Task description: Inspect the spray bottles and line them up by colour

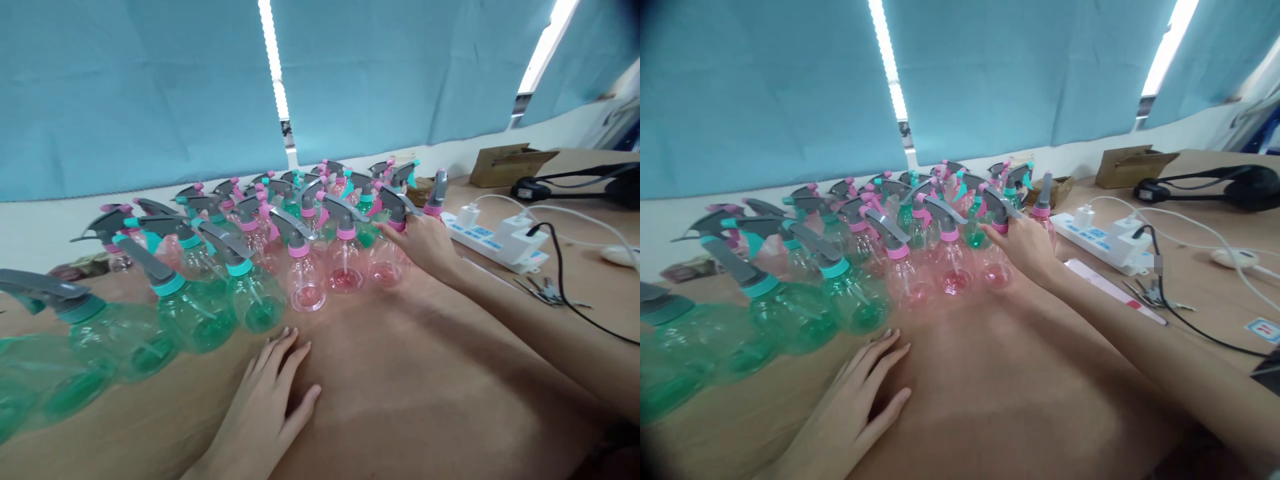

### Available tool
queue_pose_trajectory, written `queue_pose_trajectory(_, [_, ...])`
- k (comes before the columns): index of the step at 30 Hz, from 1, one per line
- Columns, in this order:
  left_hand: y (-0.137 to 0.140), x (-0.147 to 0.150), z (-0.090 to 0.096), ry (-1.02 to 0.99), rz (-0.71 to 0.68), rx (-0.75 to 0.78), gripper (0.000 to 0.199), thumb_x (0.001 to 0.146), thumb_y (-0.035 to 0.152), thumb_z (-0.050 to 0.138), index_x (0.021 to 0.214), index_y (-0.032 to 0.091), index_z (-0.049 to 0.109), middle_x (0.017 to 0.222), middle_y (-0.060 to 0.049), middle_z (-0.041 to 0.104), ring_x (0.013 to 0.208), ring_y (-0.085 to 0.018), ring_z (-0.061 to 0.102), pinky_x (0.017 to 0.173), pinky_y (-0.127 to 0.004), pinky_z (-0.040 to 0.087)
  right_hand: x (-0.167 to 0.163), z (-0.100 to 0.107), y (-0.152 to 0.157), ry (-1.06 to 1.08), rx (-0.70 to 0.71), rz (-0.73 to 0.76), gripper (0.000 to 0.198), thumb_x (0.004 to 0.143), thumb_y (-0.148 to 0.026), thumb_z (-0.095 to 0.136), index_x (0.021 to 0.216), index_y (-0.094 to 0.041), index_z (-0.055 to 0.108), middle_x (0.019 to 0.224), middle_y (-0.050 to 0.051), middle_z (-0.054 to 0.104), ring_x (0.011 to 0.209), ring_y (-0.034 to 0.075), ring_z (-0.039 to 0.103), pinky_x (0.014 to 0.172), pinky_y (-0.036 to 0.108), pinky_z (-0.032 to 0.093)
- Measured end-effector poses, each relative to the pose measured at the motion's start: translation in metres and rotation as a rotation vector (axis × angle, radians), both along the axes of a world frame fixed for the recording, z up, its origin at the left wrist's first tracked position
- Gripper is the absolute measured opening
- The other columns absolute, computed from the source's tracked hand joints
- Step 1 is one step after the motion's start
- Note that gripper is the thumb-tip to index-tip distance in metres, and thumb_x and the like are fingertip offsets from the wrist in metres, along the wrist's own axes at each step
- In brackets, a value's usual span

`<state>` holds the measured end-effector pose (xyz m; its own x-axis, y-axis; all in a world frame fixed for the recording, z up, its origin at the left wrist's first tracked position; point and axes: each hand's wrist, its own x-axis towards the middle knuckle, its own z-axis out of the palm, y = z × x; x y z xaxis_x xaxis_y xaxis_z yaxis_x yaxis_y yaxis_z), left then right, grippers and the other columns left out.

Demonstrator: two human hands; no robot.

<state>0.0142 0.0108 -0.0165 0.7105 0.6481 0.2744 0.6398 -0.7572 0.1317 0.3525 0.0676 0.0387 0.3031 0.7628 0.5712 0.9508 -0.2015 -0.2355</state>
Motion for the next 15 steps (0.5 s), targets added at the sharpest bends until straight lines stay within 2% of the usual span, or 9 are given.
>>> queue_pose_trajectory(3, [0.0, -0.001, -0.001, -0.012, -0.001, 0.001, 0.04, 0.092, 0.039, 0.051, 0.129, 0.023, 0.051, 0.137, -0.009, 0.05, 0.123, -0.032, 0.048, 0.096, -0.05, 0.044, 0.001, -0.001, 0.006, 0.004, 0.009, 0.001, 0.064, 0.084, -0.07, 0.035, 0.102, -0.015, 0.064, 0.073, 0.014, 0.069, 0.062, 0.03, 0.063, 0.049, 0.034, 0.029])
queue_pose_trajectory(9, [-0.001, -0.001, 0.0, -0.009, 0.0, 0.012, 0.04, 0.092, 0.038, 0.05, 0.129, 0.023, 0.05, 0.135, -0.01, 0.051, 0.121, -0.032, 0.05, 0.095, -0.051, 0.045, 0.004, -0.003, 0.016, 0.019, 0.016, 0.042, 0.061, 0.084, -0.07, 0.035, 0.082, -0.016, 0.064, 0.074, 0.015, 0.069, 0.067, 0.029, 0.065, 0.051, 0.034, 0.037])
queue_pose_trajectory(15, [0.001, 0.0, 0.0, -0.008, 0.013, 0.017, 0.04, 0.092, 0.038, 0.05, 0.129, 0.024, 0.05, 0.136, -0.009, 0.051, 0.121, -0.032, 0.051, 0.095, -0.05, 0.045, 0.005, -0.003, 0.017, 0.026, 0.008, 0.065, 0.061, 0.085, -0.069, 0.033, 0.085, -0.016, 0.063, 0.078, 0.015, 0.068, 0.07, 0.029, 0.065, 0.055, 0.036, 0.041])
